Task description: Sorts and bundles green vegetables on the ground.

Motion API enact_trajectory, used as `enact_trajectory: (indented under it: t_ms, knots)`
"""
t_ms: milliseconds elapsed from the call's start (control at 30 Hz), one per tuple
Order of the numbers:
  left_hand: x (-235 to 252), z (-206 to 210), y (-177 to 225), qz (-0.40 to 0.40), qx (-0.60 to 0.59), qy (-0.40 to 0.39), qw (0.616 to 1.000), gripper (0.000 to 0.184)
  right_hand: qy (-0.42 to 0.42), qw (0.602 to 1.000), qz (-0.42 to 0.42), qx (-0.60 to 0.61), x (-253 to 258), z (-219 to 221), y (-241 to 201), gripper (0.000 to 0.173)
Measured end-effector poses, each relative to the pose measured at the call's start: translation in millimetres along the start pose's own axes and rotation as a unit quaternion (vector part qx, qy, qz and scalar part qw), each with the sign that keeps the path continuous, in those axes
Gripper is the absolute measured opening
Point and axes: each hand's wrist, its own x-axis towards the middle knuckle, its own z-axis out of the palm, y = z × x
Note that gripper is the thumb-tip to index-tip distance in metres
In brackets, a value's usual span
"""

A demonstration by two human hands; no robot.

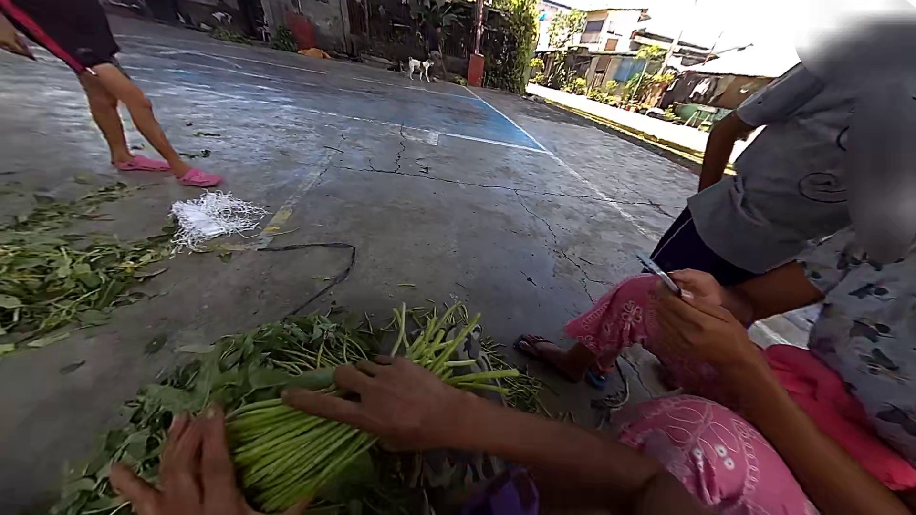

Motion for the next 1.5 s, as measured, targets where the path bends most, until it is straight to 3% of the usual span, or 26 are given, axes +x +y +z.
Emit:
enact_trajectory:
  t_ms: [133, 267, 333, 467, 633, 800, 933, 1000, 1100, 1167, 1300, 1400, 1500]
  knots:
    - [0, 60, 20, 0.093, 0.006, 0.099, 0.991, 0.110, 0.043, 0.998, -0.001, -0.052, -56, 9, 28, 0.109]
    - [-5, 102, 27, 0.161, -0.013, 0.073, 0.984, 0.103, 0.086, 0.991, -0.004, -0.106, -108, 28, 56, 0.096]
    - [-2, 123, 36, 0.182, -0.054, 0.006, 0.982, 0.111, 0.084, 0.990, 0.033, -0.104, -137, 42, 72, 0.098]
    - [31, 130, 53, 0.147, -0.153, -0.297, 0.931, 0.133, 0.002, 0.976, 0.211, 0.050, -181, 75, 81, 0.109]
    - [77, 130, 54, 0.180, -0.092, -0.421, 0.884, 0.141, 0.061, 0.971, 0.225, 0.051, -190, 88, 86, 0.112]
    - [63, 126, 54, 0.136, -0.124, -0.401, 0.897, 0.133, 0.083, 0.976, 0.201, 0.003, -188, 91, 87, 0.113]
    - [43, 113, 64, 0.107, -0.112, -0.413, 0.898, 0.131, 0.176, 0.972, 0.111, -0.104, -196, 98, 90, 0.078]
    - [35, 112, 71, 0.108, -0.116, -0.407, 0.900, 0.127, 0.184, 0.971, 0.097, -0.120, -201, 96, 92, 0.066]
    - [33, 128, 77, 0.063, -0.142, -0.495, 0.855, 0.118, 0.085, 0.983, 0.154, -0.051, -208, 83, 85, 0.088]
    - [38, 142, 80, 0.062, -0.137, -0.523, 0.839, 0.120, 0.035, 0.979, 0.193, -0.047, -209, 73, 80, 0.094]
    - [54, 150, 88, 0.138, -0.132, -0.433, 0.881, 0.122, 0.042, 0.961, 0.274, 0.004, -223, 75, 77, 0.081]
    - [43, 170, 80, 0.120, -0.163, -0.433, 0.879, 0.122, -0.001, 0.927, 0.360, 0.100, -221, 89, 76, 0.087]
    - [25, 176, 64, 0.102, -0.196, -0.365, 0.904, 0.128, -0.063, 0.920, 0.371, 0.109, -209, 89, 84, 0.091]
